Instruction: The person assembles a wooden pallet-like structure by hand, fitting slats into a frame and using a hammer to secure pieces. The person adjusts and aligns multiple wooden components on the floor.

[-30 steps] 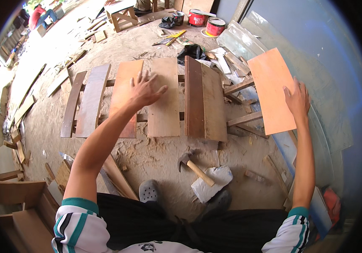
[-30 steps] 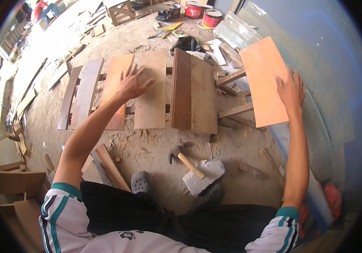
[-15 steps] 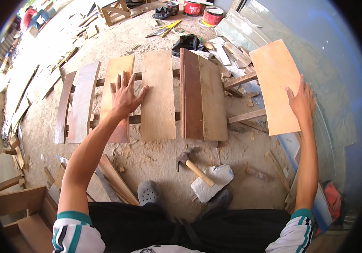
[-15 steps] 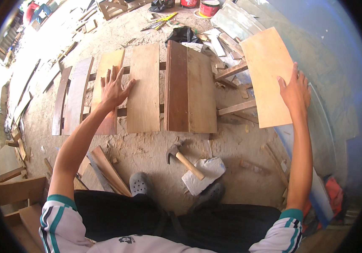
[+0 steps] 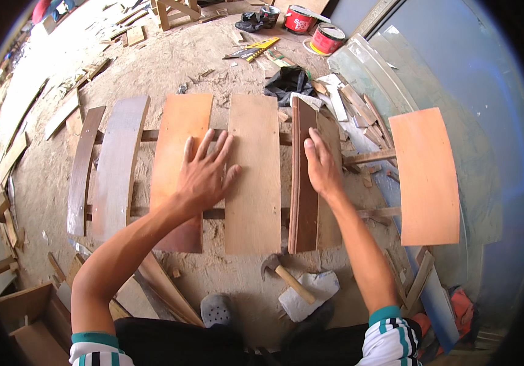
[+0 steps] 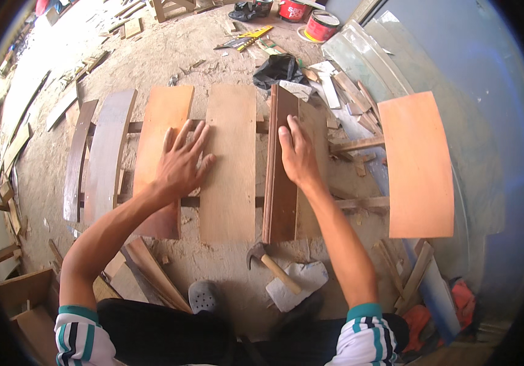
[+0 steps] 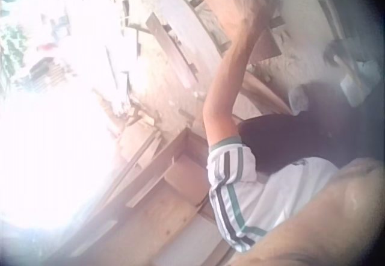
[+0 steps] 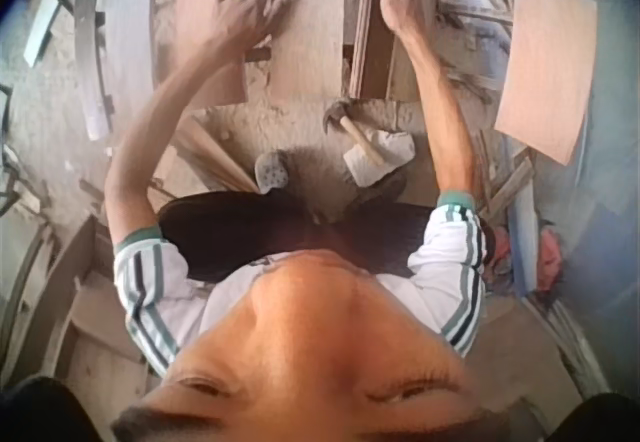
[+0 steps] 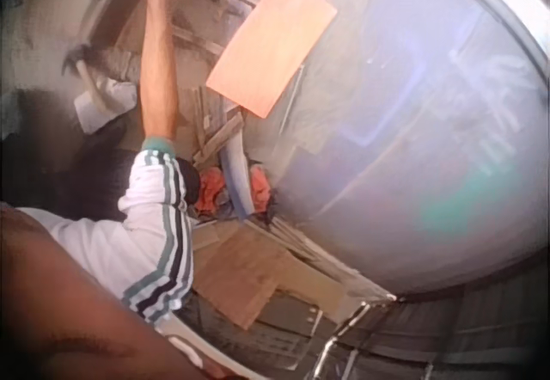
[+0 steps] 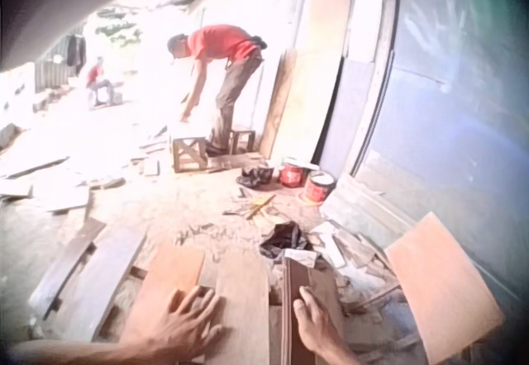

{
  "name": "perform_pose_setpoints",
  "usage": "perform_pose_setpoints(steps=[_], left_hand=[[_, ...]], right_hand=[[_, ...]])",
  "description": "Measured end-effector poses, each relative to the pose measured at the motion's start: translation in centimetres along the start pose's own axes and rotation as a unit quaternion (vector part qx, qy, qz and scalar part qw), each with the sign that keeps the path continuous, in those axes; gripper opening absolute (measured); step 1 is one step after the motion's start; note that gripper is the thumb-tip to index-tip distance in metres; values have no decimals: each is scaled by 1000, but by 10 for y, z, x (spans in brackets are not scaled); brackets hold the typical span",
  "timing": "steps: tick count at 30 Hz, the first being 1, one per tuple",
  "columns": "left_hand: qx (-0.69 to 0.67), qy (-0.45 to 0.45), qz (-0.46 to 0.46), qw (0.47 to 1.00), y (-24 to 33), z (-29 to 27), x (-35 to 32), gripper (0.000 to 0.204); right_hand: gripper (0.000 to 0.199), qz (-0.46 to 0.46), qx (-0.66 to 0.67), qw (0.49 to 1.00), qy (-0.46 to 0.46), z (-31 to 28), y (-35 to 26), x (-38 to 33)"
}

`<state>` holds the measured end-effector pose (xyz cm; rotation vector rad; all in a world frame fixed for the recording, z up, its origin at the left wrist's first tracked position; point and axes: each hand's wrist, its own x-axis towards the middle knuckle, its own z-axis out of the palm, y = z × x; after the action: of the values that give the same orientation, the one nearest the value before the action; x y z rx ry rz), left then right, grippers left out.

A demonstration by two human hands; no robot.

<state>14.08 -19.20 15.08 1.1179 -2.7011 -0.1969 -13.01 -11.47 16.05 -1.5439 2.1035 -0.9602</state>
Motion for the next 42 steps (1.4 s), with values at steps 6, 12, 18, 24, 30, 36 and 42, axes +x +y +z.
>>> perform_pose_setpoints(steps=[6, 12, 18, 24, 30, 36, 42], left_hand=[[-26, -35, 2, 999, -3, -10, 0, 65], [-31, -66, 14, 997, 0, -13, 2, 69], [-28, -73, 4, 997, 8, -17, 3, 70], [0, -80, -2, 997, 9, -20, -1, 72], [186, -161, -11, 969, 30, -37, 18, 69], [29, -173, -230, 957, 137, -12, 22, 73], [-82, -26, -239, 967, 192, 25, -35, 81]], right_hand=[[53, -53, 4, 998, 32, 26, 9, -5], [54, -62, -3, 998, 23, 23, 5, -8], [61, -93, -25, 995, 38, 20, 15, -11], [89, -104, -48, 993, 33, 23, 13, -11], [89, 15, -92, 990, -104, 1, 5, -31], [81, 7, -170, 941, -292, -48, -6, -66], [86, -47, -278, 873, -397, -84, 13, -111]])
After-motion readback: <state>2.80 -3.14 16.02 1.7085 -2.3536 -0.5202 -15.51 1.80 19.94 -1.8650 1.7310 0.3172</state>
